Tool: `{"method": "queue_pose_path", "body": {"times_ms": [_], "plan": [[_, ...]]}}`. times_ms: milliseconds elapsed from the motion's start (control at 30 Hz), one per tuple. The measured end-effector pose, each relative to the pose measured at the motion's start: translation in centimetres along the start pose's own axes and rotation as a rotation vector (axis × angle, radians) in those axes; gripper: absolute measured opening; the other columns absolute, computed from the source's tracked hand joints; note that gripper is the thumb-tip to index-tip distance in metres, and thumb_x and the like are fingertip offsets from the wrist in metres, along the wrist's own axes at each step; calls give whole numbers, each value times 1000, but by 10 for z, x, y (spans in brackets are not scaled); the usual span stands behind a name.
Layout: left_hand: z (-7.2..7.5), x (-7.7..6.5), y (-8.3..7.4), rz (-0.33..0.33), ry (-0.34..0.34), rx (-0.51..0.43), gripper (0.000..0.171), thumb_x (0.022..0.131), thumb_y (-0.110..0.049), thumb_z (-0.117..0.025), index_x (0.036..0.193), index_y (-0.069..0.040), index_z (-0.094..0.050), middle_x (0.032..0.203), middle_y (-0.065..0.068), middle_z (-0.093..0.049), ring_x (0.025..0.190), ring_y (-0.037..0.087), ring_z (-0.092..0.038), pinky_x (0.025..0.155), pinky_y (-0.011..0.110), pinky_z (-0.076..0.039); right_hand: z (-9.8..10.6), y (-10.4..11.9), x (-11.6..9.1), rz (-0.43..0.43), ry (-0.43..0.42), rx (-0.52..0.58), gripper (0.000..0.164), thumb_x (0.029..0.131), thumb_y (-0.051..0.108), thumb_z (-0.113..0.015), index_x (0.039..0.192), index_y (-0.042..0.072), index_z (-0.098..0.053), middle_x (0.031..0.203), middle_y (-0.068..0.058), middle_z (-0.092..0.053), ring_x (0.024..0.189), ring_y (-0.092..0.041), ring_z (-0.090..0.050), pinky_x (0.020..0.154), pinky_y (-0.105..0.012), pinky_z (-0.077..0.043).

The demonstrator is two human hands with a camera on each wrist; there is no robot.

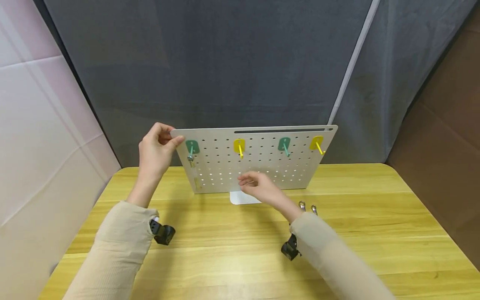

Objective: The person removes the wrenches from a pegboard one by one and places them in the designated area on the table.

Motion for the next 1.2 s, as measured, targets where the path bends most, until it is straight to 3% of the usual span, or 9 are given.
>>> {"method": "queue_pose_path", "body": {"times_ms": [367,700,867,1200], "plan": [[0,0,-1,2,7,3,27,87,-17,-69,105,-1,-59,85,3,-57,70,-3,-46,66,11,-38,-37,35,21,81,61,238,42,94,5,-54,136,0,-48,138,-18,-52,128,-31,-52,104,-35,-45],[0,-1,0,0,8,-2,26,88,-17,-68,105,0,-58,87,6,-59,70,-4,-46,67,11,-38,-62,50,26,84,76,355,57,91,-3,-54,145,3,-36,150,-15,-39,139,-30,-40,112,-39,-36],[0,-1,0,-9,5,-4,26,88,-17,-69,105,0,-59,87,5,-59,70,-5,-45,66,11,-37,-70,54,27,136,72,399,60,89,-8,-52,145,0,-33,148,-20,-40,139,-32,-39,115,-38,-31],[0,-2,-1,-16,5,-5,27,88,-18,-68,105,0,-58,88,6,-60,70,-7,-45,66,11,-37,-76,60,20,129,14,381,45,91,-3,-53,136,-3,-45,130,-23,-55,120,-35,-55,102,-31,-46]]}}
Point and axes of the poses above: each hand's wrist, its own x-axis towards the middle knuckle, its own z-axis out of the back of the hand, y = z × x, the point moved 1 cm from there along x, towards the middle knuckle
